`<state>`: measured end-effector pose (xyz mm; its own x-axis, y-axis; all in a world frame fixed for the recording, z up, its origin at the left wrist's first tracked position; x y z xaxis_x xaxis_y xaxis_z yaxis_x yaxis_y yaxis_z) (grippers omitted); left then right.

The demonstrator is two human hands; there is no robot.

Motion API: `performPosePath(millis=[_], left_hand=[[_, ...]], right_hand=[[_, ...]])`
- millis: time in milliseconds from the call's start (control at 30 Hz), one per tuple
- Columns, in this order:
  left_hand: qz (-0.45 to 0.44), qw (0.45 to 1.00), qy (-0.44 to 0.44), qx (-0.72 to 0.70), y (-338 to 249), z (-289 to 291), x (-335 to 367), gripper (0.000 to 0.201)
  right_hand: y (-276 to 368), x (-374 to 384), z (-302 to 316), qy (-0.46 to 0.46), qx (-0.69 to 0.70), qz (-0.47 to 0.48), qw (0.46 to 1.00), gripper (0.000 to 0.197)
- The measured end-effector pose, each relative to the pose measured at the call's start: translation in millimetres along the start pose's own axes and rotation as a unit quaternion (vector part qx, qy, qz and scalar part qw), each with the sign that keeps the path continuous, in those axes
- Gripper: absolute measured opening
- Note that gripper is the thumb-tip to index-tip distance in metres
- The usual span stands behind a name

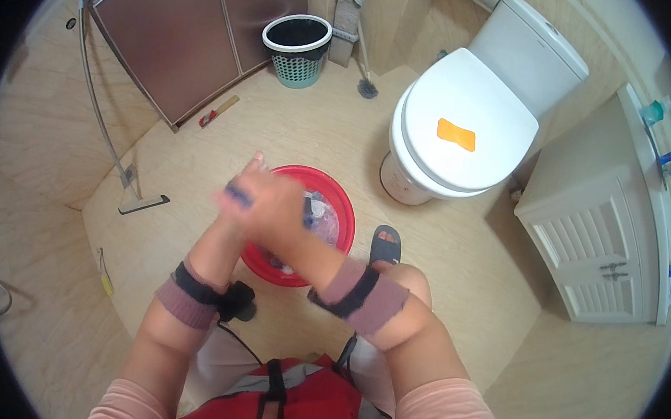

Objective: The person sits on the bathroom floor and hand-washes a blue garment in a red bucket filled with soapy water. They scrub the fabric with a bar of soap, rinse it in the bucket, and wring out the excess water.

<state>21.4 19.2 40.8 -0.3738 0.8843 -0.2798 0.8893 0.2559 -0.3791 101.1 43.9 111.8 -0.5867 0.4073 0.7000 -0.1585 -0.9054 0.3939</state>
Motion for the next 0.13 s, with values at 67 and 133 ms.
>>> performPosePath(millis=[67,133], left_hand=[[0.043,0.998,0.026,0.024,-13,23,12,0.033],[0.003,0.993,-0.068,0.094,-12,22,8,0.039]], right_hand=[[16,-7,-3,-0.029,-0.003,0.097,0.995,0.027],[-4,-8,-16,-0.057,-0.051,0.113,0.991,0.024]])
Point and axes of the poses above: each hand's wrist, its own x-axis towards the middle knuckle, its own z-axis out of the back of the hand, y = z × x, the point moved 3 cm from there along x, towards the middle knuckle, and after that the axes turned 13 degrees about -x, right-handed, at the moved point
